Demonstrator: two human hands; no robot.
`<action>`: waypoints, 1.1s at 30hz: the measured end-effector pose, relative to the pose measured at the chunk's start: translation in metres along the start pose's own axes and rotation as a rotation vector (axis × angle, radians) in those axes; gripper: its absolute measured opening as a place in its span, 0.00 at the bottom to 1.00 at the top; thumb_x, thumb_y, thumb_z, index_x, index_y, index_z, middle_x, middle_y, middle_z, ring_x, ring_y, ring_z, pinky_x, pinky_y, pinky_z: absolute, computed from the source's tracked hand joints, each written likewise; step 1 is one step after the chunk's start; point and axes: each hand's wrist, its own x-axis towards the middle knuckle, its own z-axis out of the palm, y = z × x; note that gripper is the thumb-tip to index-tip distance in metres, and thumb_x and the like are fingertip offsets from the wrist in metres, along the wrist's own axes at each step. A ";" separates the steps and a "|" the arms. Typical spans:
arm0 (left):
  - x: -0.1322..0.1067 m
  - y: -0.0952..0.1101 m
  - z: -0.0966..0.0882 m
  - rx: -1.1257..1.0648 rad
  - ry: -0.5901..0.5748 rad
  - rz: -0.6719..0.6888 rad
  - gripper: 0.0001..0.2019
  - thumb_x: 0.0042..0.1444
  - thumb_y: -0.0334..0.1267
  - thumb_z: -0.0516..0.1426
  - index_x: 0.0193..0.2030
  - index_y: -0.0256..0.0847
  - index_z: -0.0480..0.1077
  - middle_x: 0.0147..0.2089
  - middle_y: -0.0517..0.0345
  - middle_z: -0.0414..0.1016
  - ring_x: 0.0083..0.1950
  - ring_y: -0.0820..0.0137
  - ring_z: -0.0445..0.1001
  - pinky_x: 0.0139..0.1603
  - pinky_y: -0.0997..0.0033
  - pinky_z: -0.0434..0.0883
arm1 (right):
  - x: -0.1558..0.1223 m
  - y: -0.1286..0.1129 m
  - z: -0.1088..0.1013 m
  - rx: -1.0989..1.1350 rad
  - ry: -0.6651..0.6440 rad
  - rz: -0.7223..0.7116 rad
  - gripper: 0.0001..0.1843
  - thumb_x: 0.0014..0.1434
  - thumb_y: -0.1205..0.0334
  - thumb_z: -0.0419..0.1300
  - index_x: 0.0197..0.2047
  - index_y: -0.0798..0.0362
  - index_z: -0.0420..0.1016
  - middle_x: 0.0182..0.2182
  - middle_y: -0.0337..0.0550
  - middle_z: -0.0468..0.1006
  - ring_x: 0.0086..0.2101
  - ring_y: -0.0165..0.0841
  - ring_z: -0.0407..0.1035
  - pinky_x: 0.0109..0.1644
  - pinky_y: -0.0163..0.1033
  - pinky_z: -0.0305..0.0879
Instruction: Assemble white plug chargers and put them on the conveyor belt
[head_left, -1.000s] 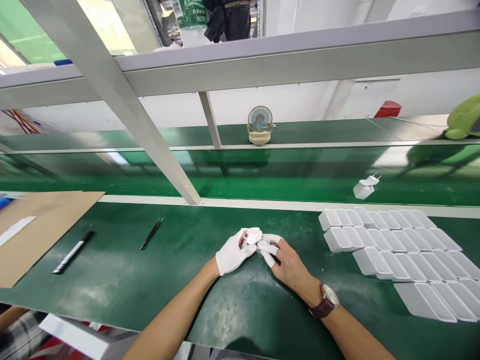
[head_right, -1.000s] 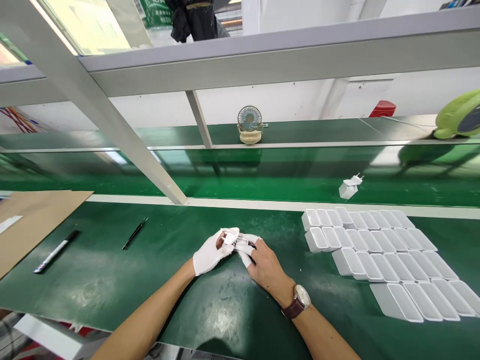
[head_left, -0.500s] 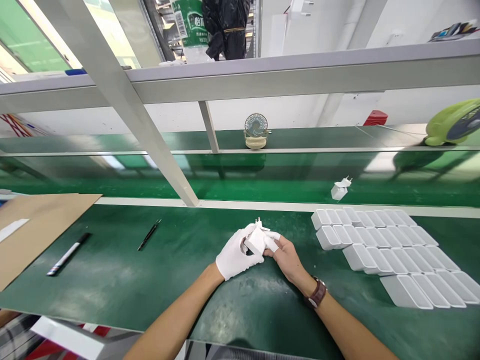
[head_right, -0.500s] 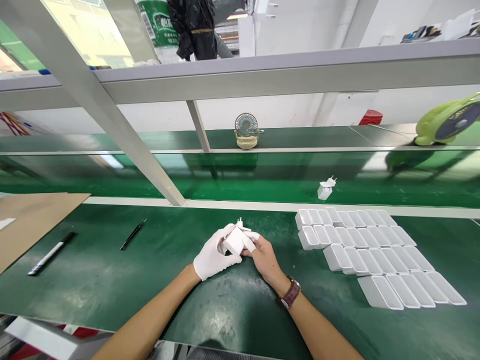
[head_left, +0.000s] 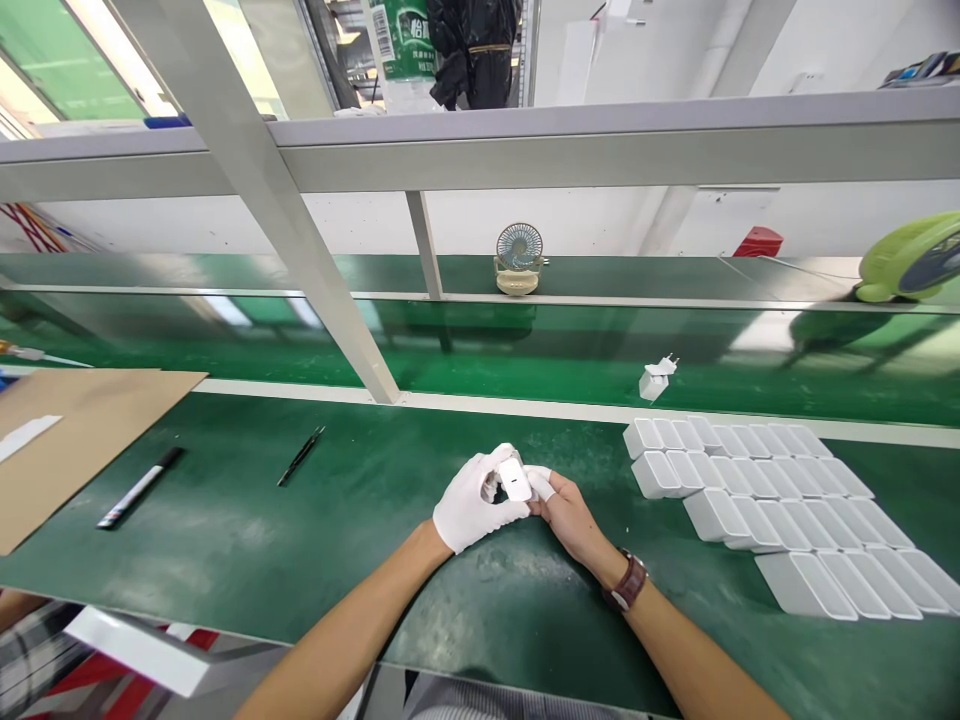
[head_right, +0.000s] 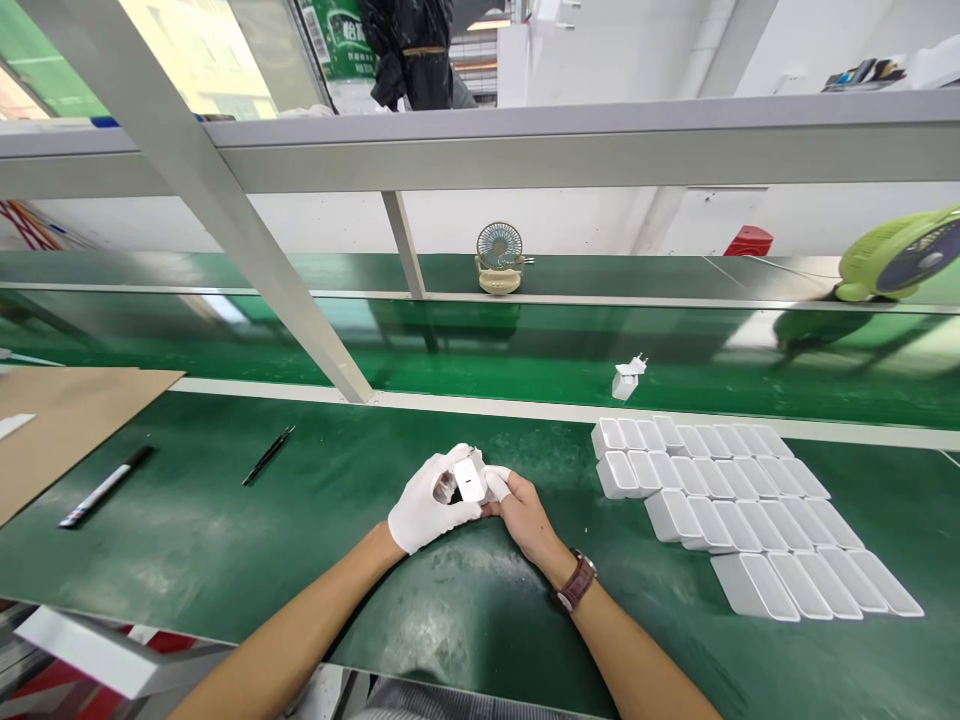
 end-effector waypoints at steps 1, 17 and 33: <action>0.000 -0.001 0.000 -0.004 0.001 0.001 0.35 0.46 0.42 0.68 0.62 0.46 0.65 0.53 0.51 0.73 0.49 0.59 0.73 0.53 0.58 0.70 | 0.000 0.001 0.000 0.005 -0.005 0.003 0.16 0.63 0.49 0.60 0.46 0.51 0.78 0.34 0.40 0.76 0.32 0.32 0.70 0.37 0.38 0.71; 0.007 -0.020 -0.004 0.147 -0.038 -0.157 0.27 0.49 0.40 0.65 0.58 0.45 0.70 0.44 0.54 0.72 0.47 0.63 0.72 0.51 0.62 0.71 | -0.002 -0.010 -0.004 -0.944 -0.009 -0.720 0.17 0.67 0.66 0.54 0.56 0.45 0.74 0.57 0.49 0.70 0.57 0.39 0.66 0.62 0.49 0.66; 0.126 -0.046 -0.070 0.313 0.283 -0.390 0.16 0.51 0.41 0.64 0.45 0.38 0.76 0.46 0.50 0.79 0.49 0.57 0.76 0.55 0.63 0.68 | -0.001 0.001 -0.006 -1.248 0.111 -0.728 0.19 0.68 0.64 0.52 0.61 0.55 0.66 0.56 0.53 0.71 0.57 0.42 0.66 0.63 0.51 0.66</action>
